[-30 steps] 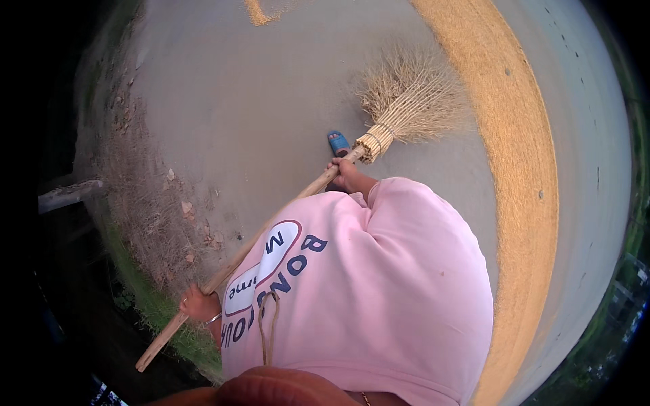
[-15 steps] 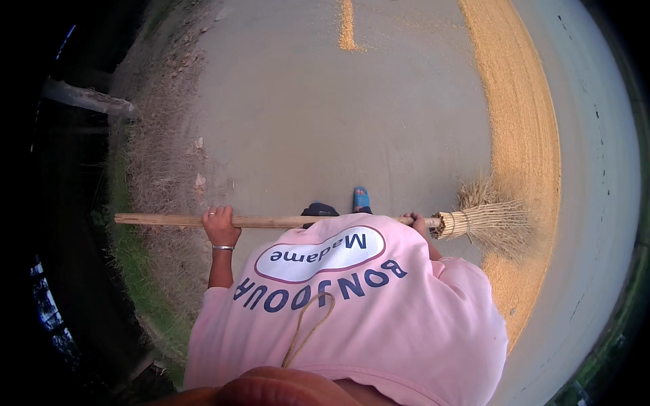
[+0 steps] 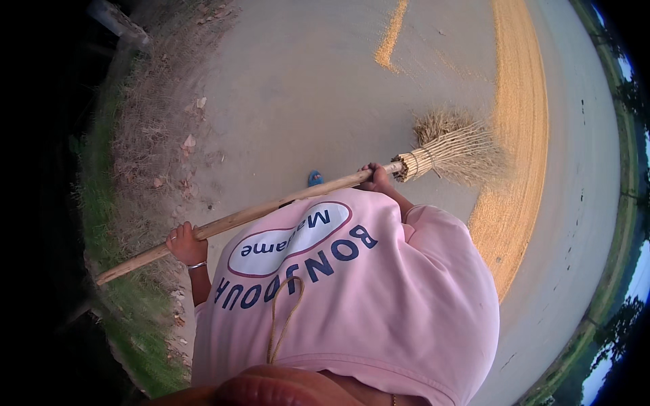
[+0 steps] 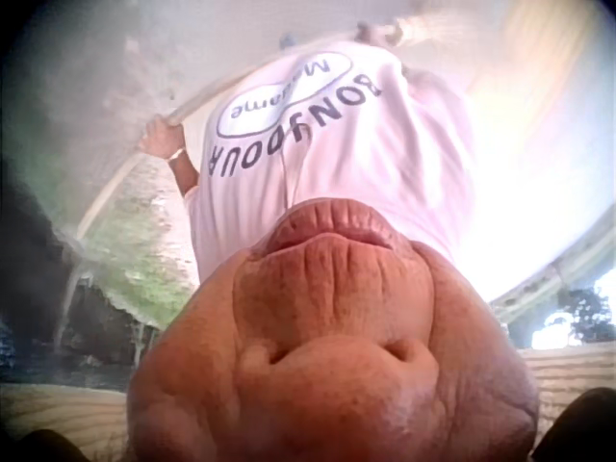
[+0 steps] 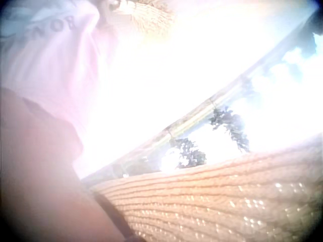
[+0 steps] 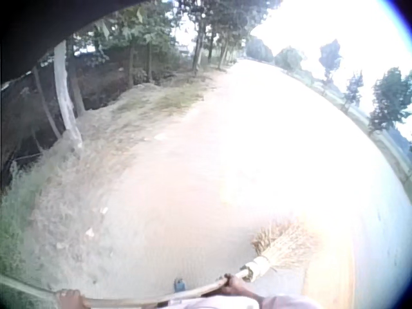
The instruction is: The person uses a traditional straw broom to sweep a long line of grain spread across a paved road. They move steadily forward, pushing the grain into a consolidated pile along the center of the road.
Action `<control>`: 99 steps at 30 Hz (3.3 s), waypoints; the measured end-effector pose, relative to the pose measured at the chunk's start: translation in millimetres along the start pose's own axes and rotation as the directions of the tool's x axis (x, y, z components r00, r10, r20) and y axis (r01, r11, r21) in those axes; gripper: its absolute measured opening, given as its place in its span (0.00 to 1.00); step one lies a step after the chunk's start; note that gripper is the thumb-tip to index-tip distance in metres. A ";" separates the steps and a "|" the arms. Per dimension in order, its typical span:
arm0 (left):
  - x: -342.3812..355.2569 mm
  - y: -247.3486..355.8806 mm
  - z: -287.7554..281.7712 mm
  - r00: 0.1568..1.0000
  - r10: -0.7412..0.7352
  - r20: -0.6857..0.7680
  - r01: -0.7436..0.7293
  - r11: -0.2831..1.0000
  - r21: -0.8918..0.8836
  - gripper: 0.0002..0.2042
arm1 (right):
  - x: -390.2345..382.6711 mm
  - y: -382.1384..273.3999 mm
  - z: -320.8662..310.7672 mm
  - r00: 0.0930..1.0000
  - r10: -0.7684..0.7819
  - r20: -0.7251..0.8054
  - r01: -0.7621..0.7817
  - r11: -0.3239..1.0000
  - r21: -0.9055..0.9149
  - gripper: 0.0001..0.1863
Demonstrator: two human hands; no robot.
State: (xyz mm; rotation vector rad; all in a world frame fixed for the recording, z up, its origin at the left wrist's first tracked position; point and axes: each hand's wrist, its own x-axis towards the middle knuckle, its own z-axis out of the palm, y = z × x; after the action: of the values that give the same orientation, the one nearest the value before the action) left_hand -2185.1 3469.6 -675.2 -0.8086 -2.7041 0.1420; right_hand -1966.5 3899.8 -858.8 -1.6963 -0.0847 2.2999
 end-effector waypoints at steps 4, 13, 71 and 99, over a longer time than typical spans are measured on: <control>-16.4 -161.8 45.3 0.994 -0.105 -0.023 0.107 0.989 0.105 0.07 | 71.3 162.1 143.4 0.989 0.013 0.150 -0.016 1.000 0.014 0.03; 54.3 -351.0 115.6 0.908 -0.401 -0.118 0.408 0.789 0.459 0.08 | 187.3 389.6 486.0 0.935 0.177 0.309 -0.086 0.954 -0.287 0.03; -97.2 143.7 -197.1 0.966 0.231 -0.119 -0.207 0.961 0.185 0.07 | -111.0 -52.1 -215.7 0.995 -0.047 0.089 0.009 0.920 0.392 0.03; -660.9 420.9 -541.4 0.852 0.492 -0.179 -0.370 0.808 0.458 0.10 | -362.4 -63.3 -849.6 0.952 -0.161 0.260 -0.013 0.827 0.562 0.04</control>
State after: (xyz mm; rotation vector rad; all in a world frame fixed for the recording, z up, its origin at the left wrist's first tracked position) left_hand -1268.2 3460.7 -417.8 -1.1929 -2.0628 0.6221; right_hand -1054.6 3765.8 -771.2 -1.0270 0.4190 2.2035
